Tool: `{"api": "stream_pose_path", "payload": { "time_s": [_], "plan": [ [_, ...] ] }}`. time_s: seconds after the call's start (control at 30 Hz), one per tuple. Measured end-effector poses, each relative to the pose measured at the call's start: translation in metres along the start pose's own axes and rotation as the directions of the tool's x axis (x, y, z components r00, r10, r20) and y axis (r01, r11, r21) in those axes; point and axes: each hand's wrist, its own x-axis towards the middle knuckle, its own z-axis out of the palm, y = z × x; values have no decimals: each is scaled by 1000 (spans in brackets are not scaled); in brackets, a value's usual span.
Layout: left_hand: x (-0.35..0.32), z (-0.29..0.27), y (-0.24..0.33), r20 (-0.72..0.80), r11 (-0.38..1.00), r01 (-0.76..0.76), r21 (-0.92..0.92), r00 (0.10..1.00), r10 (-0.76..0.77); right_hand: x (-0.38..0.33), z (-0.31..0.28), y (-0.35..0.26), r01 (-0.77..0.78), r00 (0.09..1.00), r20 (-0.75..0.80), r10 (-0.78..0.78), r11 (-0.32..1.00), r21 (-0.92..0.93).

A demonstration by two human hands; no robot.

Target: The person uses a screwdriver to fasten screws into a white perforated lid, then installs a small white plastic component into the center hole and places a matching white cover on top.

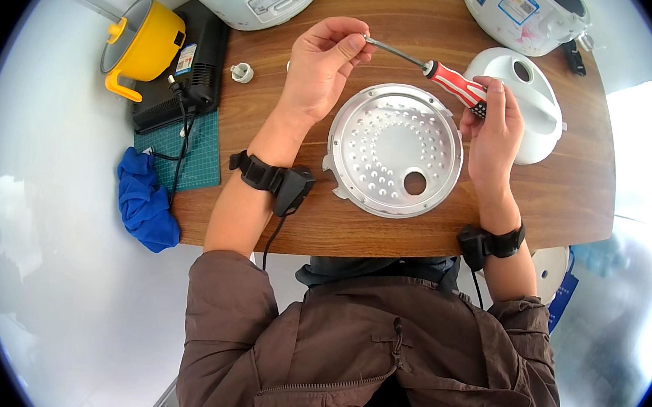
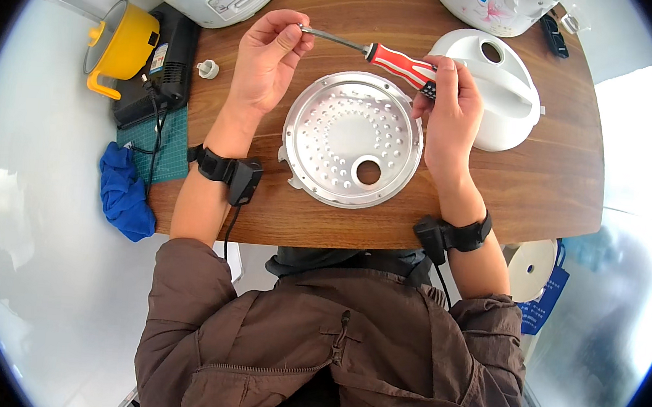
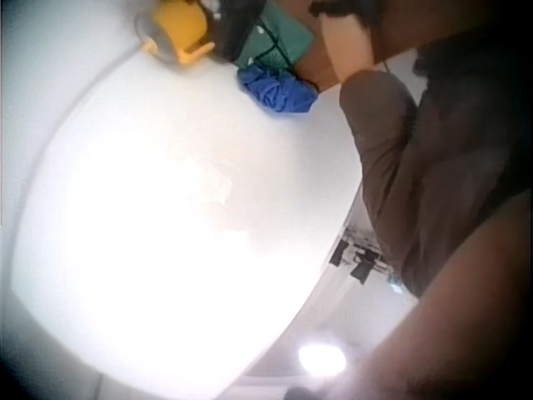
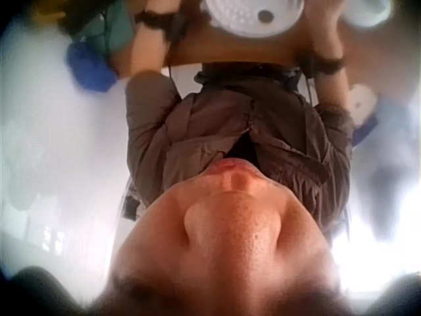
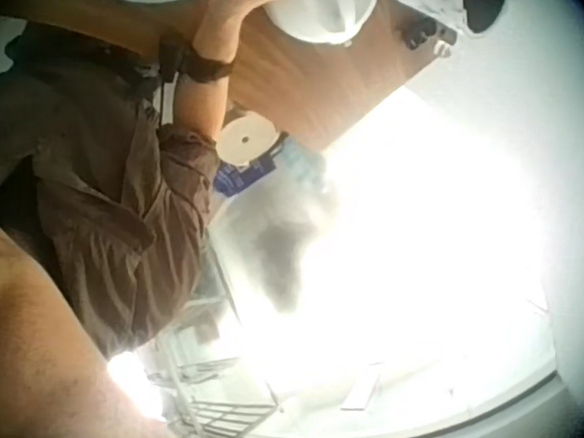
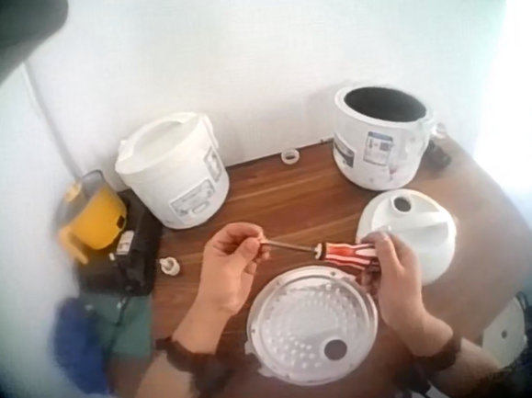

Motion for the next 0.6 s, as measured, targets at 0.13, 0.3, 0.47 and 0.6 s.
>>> {"api": "stream_pose_path", "payload": {
  "time_s": [0.13, 0.3, 0.47, 0.6],
  "plan": [
    [1, 3, -1, 13, 995, -102, 3, 995, 102, -5, 4, -1, 78, 997, -18, -78, 996, -34],
    [-1, 9, 0, 43, 979, -204, 19, 978, 203, -6, 4, -1, 23, 1000, -6, -23, 999, 27],
    [-3, 10, 10, 64, 953, -190, 237, 982, 180, -4, -3, -8, 137, 991, 7, -137, 989, -62],
    [-7, 18, 21, 129, 824, -244, 511, 970, 207, 3, -16, -25, 340, 939, 90, -331, 932, -123]
  ]
}}
